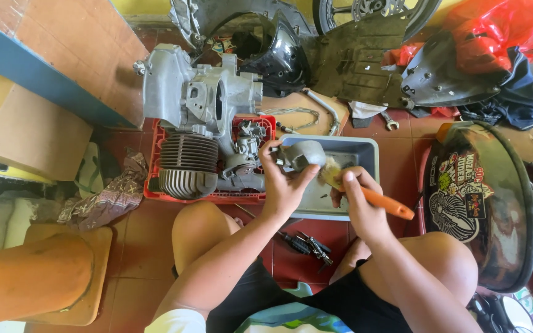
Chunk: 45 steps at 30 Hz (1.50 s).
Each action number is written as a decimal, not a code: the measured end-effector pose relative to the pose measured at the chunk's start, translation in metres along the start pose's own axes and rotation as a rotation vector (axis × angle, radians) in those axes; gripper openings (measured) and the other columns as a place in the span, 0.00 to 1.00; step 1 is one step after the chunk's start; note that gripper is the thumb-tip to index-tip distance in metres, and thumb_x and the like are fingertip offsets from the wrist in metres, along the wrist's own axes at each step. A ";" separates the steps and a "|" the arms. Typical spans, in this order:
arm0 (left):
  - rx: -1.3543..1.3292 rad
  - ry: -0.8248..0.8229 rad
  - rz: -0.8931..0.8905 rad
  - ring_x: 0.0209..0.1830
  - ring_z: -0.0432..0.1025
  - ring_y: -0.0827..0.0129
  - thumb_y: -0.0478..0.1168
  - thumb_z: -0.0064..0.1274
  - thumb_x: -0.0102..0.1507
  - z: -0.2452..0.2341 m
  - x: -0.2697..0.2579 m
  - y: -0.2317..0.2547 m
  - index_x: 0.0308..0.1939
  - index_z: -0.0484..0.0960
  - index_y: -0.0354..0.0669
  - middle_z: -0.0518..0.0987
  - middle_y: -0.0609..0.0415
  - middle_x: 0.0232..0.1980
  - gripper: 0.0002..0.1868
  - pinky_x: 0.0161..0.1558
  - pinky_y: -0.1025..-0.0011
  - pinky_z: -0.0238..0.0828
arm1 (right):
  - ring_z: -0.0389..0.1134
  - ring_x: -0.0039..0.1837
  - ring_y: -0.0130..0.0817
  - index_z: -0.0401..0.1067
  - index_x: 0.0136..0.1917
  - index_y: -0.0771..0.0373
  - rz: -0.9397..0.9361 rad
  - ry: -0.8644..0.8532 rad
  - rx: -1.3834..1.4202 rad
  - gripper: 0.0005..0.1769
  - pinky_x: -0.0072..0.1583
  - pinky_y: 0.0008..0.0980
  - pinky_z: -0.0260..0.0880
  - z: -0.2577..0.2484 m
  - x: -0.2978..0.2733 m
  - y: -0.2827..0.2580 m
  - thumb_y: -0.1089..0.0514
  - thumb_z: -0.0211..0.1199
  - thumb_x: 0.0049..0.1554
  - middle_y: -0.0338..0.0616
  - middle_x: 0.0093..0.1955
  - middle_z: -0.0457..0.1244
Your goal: The person scrubs a small metal engine part with a brush, then uses a hammer to tap it. The person continues to scrub the part and other small components with the brush over a tray.
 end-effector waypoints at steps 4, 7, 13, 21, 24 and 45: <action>-0.042 -0.046 0.013 0.53 0.69 0.43 0.47 0.72 0.55 0.006 -0.004 -0.005 0.66 0.50 0.43 0.66 0.36 0.53 0.48 0.42 0.49 0.83 | 0.65 0.31 0.30 0.73 0.44 0.64 0.047 -0.003 -0.039 0.19 0.36 0.24 0.52 -0.013 0.008 -0.006 0.55 0.48 0.71 0.45 0.27 0.63; 0.015 -0.041 0.106 0.47 0.75 0.45 0.45 0.76 0.50 0.010 -0.002 -0.002 0.63 0.58 0.39 0.71 0.36 0.51 0.48 0.36 0.61 0.83 | 0.61 0.29 0.30 0.71 0.42 0.66 0.071 0.139 0.019 0.22 0.36 0.25 0.56 -0.016 0.009 -0.011 0.53 0.47 0.72 0.46 0.26 0.60; 0.328 -0.035 0.292 0.30 0.75 0.64 0.46 0.80 0.42 0.007 0.015 0.023 0.55 0.73 0.37 0.76 0.48 0.37 0.43 0.22 0.80 0.80 | 0.61 0.27 0.31 0.72 0.39 0.69 -0.016 0.171 0.001 0.25 0.34 0.25 0.60 -0.040 0.002 -0.004 0.53 0.48 0.73 0.50 0.27 0.60; 0.475 -0.208 0.468 0.33 0.74 0.63 0.40 0.78 0.40 0.012 0.002 0.015 0.56 0.76 0.42 0.74 0.51 0.38 0.41 0.23 0.74 0.82 | 0.65 0.29 0.36 0.80 0.37 0.55 -0.296 -0.043 -0.427 0.19 0.36 0.30 0.70 -0.018 -0.004 -0.046 0.51 0.55 0.65 0.37 0.27 0.63; 0.429 -0.176 0.485 0.31 0.73 0.61 0.41 0.78 0.43 0.016 0.001 0.024 0.53 0.75 0.40 0.74 0.50 0.36 0.38 0.21 0.76 0.79 | 0.64 0.29 0.34 0.81 0.41 0.56 -0.262 0.067 -0.442 0.20 0.37 0.33 0.69 -0.034 -0.001 -0.034 0.51 0.53 0.68 0.38 0.27 0.62; 0.361 -0.276 -0.023 0.42 0.77 0.38 0.45 0.69 0.59 -0.019 0.035 -0.031 0.58 0.63 0.29 0.74 0.29 0.47 0.36 0.33 0.53 0.83 | 0.67 0.37 0.31 0.67 0.58 0.66 -0.312 0.505 -0.171 0.16 0.44 0.28 0.69 -0.099 0.041 -0.033 0.50 0.49 0.74 0.44 0.40 0.59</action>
Point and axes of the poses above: each hand's wrist, its own x-axis towards the middle knuckle, its own z-axis out of the palm, y = z × x, the point moved 3 cm from there along x, towards the middle knuckle
